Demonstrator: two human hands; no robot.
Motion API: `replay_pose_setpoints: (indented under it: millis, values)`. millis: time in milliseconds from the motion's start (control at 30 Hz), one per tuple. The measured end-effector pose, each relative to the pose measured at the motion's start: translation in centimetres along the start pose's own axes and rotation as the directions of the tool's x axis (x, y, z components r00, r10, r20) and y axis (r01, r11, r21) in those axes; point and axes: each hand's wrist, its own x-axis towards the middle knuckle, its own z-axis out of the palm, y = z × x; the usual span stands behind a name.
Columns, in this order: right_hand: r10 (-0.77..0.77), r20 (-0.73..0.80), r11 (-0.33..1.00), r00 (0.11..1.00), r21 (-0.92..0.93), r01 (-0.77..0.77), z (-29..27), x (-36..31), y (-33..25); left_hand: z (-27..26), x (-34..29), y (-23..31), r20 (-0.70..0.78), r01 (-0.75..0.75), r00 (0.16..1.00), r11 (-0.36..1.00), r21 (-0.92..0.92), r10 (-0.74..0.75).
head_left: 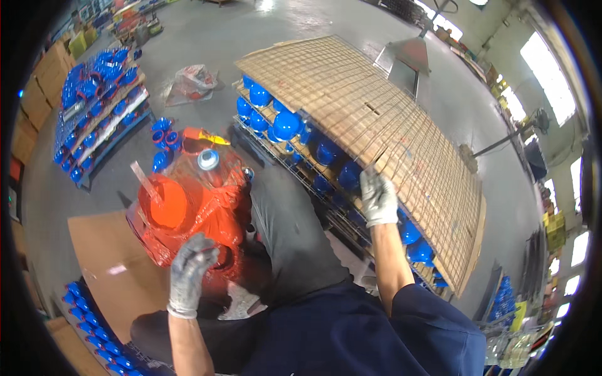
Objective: The person paints the threaded ends and openings of blue pipe fittings using a brush dipped in red paint and arranges them in rows on a metal rack.
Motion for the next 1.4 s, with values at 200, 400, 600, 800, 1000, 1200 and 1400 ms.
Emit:
replay_pose_setpoints:
  millis: [200,400,600,800,1000,1200,1400]
  values:
    - [0.137,0.317,0.985,0.939,0.053,-0.161,12.9,2.2,-14.9,-3.0,0.1,-2.6,-0.081,-0.036,0.996,0.999,0.024,0.037]
    - [0.053,0.13,0.998,0.99,0.025,-0.057,22.3,2.5,-20.3,-1.7,-0.9,-1.8,-0.073,0.007,0.997,1.0,0.023,-0.005]
    - [0.133,0.205,0.99,0.97,0.014,-0.138,16.7,3.4,-18.5,-1.5,-1.0,-0.7,-0.104,-0.015,0.994,1.0,-0.016,0.014]
    - [0.303,0.361,0.941,0.882,-0.257,-0.218,4.2,4.9,-7.5,-2.4,-0.9,-1.7,-0.121,-0.045,0.99,0.969,0.243,0.076]
    - [0.259,-0.039,0.966,0.965,0.028,-0.258,-4.2,2.6,0.8,-3.9,0.5,-3.8,-0.162,0.067,0.985,0.992,0.102,-0.05]
    - [0.089,0.01,0.851,0.996,-0.52,-0.071,-2.3,0.3,-1.5,-1.3,3.1,-1.8,-0.17,-0.073,0.979,0.976,0.204,0.109]
    - [0.189,0.247,0.929,0.95,-0.358,-0.092,3.3,-2.4,-4.9,10.2,12.5,4.4,0.153,-0.115,0.98,0.988,-0.102,0.13]
